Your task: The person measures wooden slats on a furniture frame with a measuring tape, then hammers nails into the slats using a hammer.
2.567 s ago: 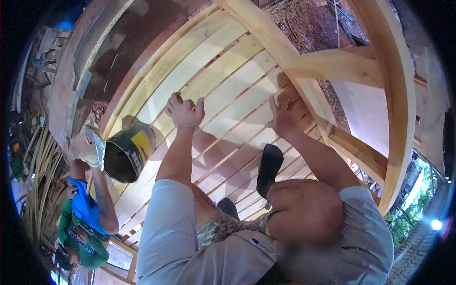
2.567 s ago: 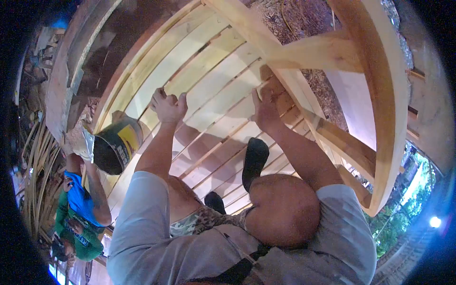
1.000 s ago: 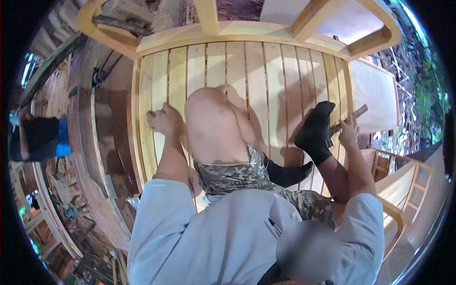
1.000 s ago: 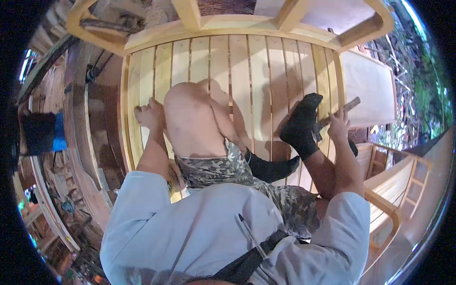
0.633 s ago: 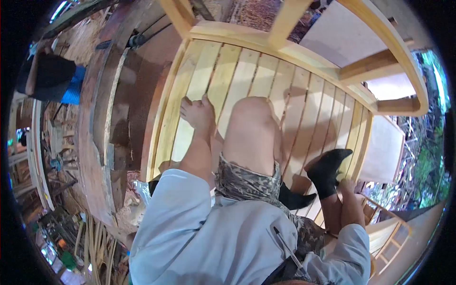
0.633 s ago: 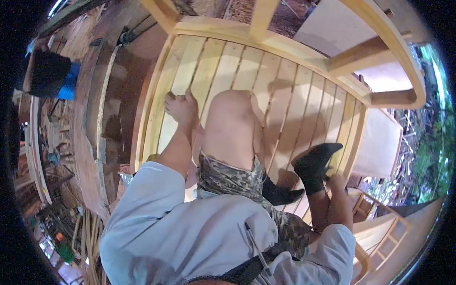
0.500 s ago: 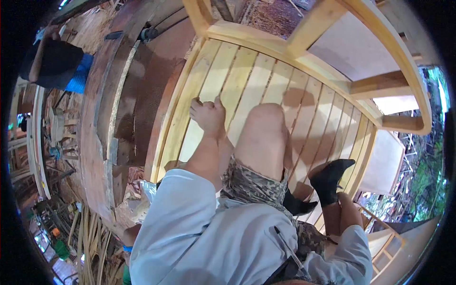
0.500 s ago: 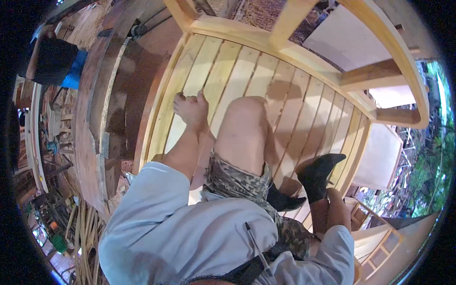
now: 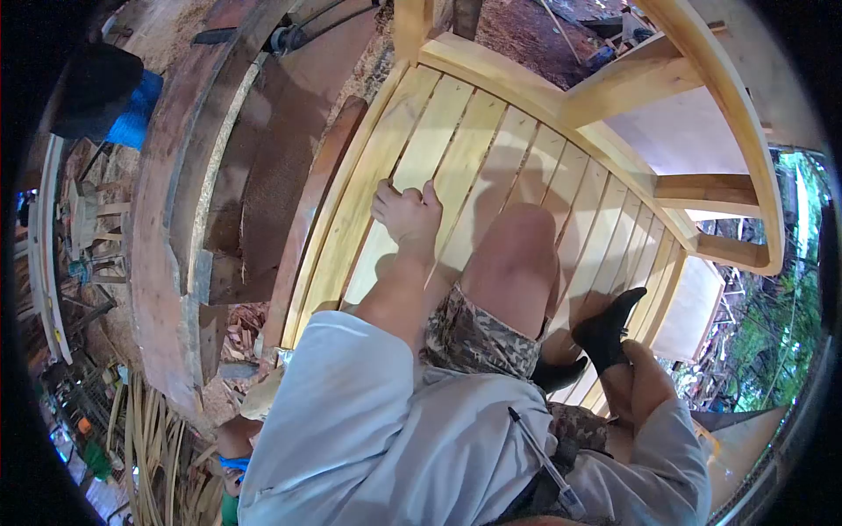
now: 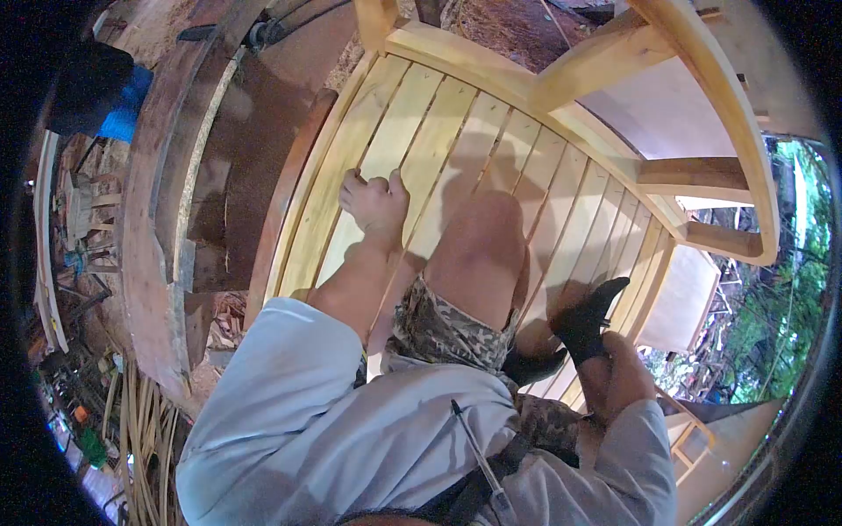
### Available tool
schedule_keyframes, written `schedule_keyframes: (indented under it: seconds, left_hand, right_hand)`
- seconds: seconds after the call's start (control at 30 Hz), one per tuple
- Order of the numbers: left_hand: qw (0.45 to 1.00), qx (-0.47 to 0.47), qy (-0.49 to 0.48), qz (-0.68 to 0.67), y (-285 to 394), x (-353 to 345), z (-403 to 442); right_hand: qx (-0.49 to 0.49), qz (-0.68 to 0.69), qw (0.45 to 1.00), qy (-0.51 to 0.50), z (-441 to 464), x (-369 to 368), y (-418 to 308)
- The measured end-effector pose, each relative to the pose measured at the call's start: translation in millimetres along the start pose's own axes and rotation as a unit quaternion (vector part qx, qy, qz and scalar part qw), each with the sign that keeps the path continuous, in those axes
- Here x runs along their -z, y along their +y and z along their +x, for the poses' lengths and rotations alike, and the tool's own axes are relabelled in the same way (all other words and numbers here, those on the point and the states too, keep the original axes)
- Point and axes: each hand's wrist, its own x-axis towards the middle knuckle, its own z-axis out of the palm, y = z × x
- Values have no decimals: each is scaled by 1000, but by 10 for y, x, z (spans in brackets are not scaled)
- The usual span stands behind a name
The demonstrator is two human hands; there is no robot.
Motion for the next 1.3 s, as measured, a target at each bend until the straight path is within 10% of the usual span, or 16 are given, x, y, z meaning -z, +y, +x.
schedule_keyframes:
  seconds: [0.43,0.5,0.63,0.7,0.83,1.03,1.2,1.3]
  left_hand:
    - [999,7,-25,48,16,8,13]
    - [990,-128,-41,42,-184,25,183]
    - [947,-270,-174,3,-496,208,632]
    - [917,-358,-177,-6,-549,268,733]
    - [921,-355,-159,23,-554,193,704]
    - [988,-143,57,21,27,-312,274]
    - [991,-122,60,-13,49,-274,256]
    - [995,-94,36,11,82,-242,282]
  right_hand:
    - [-152,-51,974,162,-1511,1516,855]
    - [-155,-8,969,194,-1646,1785,778]
    - [-71,281,938,188,-1609,2013,468]
    - [82,564,814,115,-1249,1798,269]
    - [148,433,876,150,-759,1759,-836]
    - [280,503,805,142,-112,1383,-1773]
    - [332,587,722,156,621,748,-1783]
    - [289,550,767,158,594,755,-1812]
